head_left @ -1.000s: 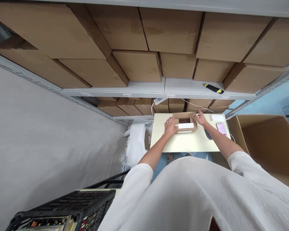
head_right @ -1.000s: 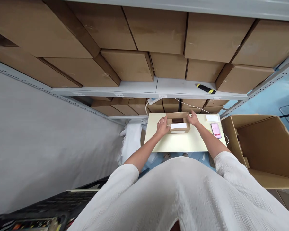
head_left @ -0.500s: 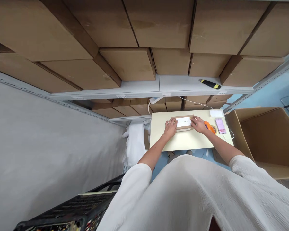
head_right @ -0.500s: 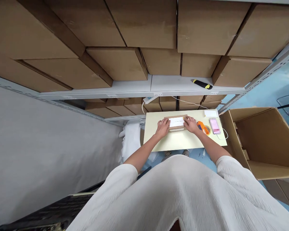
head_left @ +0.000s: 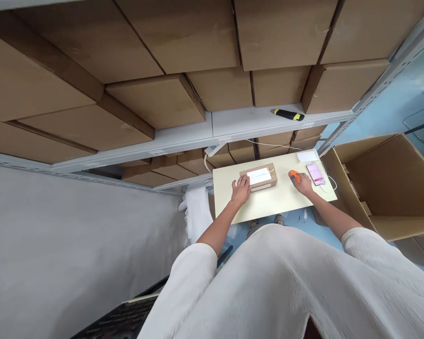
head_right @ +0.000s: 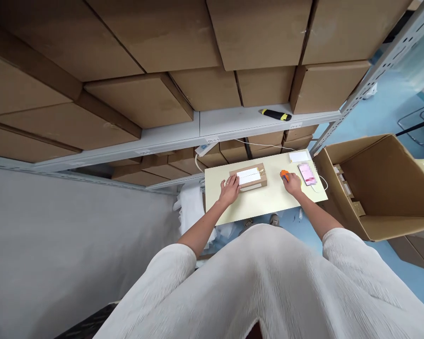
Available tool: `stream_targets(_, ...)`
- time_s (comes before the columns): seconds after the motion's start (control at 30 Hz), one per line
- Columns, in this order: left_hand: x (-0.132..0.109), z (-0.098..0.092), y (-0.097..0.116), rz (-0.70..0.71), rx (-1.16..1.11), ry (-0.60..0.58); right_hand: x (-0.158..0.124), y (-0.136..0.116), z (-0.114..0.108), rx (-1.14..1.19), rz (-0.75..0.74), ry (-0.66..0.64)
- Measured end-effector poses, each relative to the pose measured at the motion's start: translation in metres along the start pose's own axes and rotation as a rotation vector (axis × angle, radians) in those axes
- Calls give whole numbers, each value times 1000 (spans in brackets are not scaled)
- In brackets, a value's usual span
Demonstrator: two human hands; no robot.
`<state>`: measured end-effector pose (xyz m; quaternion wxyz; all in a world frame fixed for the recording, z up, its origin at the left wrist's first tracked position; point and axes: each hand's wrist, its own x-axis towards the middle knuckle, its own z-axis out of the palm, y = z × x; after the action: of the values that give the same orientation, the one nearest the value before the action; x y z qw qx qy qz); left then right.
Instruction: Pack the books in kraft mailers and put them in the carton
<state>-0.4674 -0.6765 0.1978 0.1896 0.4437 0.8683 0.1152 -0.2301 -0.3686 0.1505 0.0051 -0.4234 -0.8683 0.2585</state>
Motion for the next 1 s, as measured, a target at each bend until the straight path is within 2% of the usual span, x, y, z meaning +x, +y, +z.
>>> stream_targets(0.1, 2, -2, 1, -17, 7, -24, -4, 22, 4, -15, 74, 6)
stream_targets(0.2, 3, -2, 2, -28, 18, -39, -5, 33, 14, -38, 92, -25)
stream_targets(0.33, 4, -2, 2, -41, 40, -45, -4, 35, 28, -58, 113, -58)
stream_targets(0.47, 5, 2, 1, -50, 66, -49, -4, 29, 26, -164, 146, -139)
stream_targets(0.6, 5, 7, -2, -66, 80, -51, -5, 23, 13, -245, 142, -234)
stream_targets(0.77, 8, 12, -6, -50, 53, -28, -4, 18, -9, -238, 118, -217)
stream_targets(0.9, 11, 14, -9, -39, 22, -19, 8, 8, -36, -94, 201, -202)
stream_targets(1.0, 12, 15, -11, -23, -5, 0, 22, -7, -62, 83, 175, -129)
